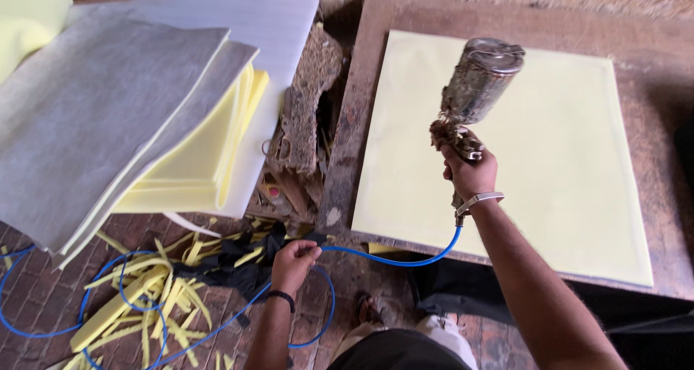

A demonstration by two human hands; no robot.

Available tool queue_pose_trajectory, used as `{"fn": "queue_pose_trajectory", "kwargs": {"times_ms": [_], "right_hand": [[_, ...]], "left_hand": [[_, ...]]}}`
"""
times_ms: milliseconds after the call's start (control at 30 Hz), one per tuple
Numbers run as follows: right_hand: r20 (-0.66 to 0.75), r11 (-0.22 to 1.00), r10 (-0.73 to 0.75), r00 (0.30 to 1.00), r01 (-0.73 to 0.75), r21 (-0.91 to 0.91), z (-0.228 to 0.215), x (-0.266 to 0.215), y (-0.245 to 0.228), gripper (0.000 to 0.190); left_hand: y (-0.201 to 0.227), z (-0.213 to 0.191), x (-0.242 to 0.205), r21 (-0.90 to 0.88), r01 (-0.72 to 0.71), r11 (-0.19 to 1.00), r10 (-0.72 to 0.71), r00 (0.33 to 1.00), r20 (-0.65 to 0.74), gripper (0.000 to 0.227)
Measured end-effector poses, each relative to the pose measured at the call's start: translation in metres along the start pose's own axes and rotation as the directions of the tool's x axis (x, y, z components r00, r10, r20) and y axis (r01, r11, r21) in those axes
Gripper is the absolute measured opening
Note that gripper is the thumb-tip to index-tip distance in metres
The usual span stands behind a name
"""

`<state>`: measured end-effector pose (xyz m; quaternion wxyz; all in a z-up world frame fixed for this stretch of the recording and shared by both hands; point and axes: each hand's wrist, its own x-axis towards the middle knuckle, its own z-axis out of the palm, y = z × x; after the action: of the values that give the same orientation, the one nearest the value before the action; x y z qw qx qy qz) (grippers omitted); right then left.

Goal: The person smooths a black fabric sheet on a wooden workbench, then uses shears to trim the edges along the board. After cutting, the person flips the trimmed fabric and places a yellow foam sheet on the board, sprays it with a spray gun, and then lays the black fabric back on top.

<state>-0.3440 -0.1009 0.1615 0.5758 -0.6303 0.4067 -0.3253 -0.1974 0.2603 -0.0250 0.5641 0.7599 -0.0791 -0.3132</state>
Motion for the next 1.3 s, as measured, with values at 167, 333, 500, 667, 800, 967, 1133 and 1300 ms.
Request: {"fn": "queue_pose_trajectory", "kwargs": {"times_ms": [167, 333, 500, 667, 800, 967, 1133, 1300], "right_hand": [[-0.122, 0.990, -0.135, 0.983, 0.139, 0.027, -0.019, 0.025, -0.017, 0.051], [-0.106, 0.996, -0.045, 0.993, 0.036, -0.078, -0.061, 0.004, 0.006, 0.047], [0.071, 0.946, 0.173, 0.982, -0.145, -0.288, -0.110, -0.055, 0.061, 0.025], [0.227, 0.936, 0.312, 0.923, -0.258, -0.238, -0.120, -0.061, 0.080, 0.026], [0.163, 0.992, 0.095, 0.982, -0.080, -0.096, -0.111, -0.029, 0.055, 0.051], [0.039, 0.995, -0.096, 0.995, 0.096, -0.006, -0.109, 0.016, 0.007, 0.058], [-0.089, 0.991, -0.137, 0.987, 0.137, -0.009, -0.128, 0.038, -0.016, 0.057], [-0.110, 0.992, -0.125, 0.986, 0.124, -0.021, -0.162, 0.025, -0.011, 0.053]], "left_hand": [[0.032, 0.021, 0.000, 0.060, 0.067, 0.996, -0.065, 0.997, -0.030, 0.023], [0.067, 0.050, -0.004, 0.174, -0.008, 0.985, 0.000, 0.999, 0.045, 0.026], [0.074, 0.095, -0.023, 0.249, -0.020, 0.968, -0.049, 0.963, 0.267, 0.029], [0.074, 0.120, -0.045, 0.329, 0.035, 0.944, -0.131, 0.953, 0.275, 0.028], [0.072, 0.117, -0.043, 0.276, 0.069, 0.959, -0.110, 0.985, 0.136, 0.026], [0.073, 0.126, -0.031, 0.263, 0.055, 0.963, -0.064, 0.998, 0.026, 0.025], [0.079, 0.145, -0.032, 0.273, 0.041, 0.961, -0.043, 0.999, 0.001, 0.025], [0.089, 0.172, -0.036, 0.333, 0.036, 0.942, -0.055, 0.997, 0.050, 0.024]]}}
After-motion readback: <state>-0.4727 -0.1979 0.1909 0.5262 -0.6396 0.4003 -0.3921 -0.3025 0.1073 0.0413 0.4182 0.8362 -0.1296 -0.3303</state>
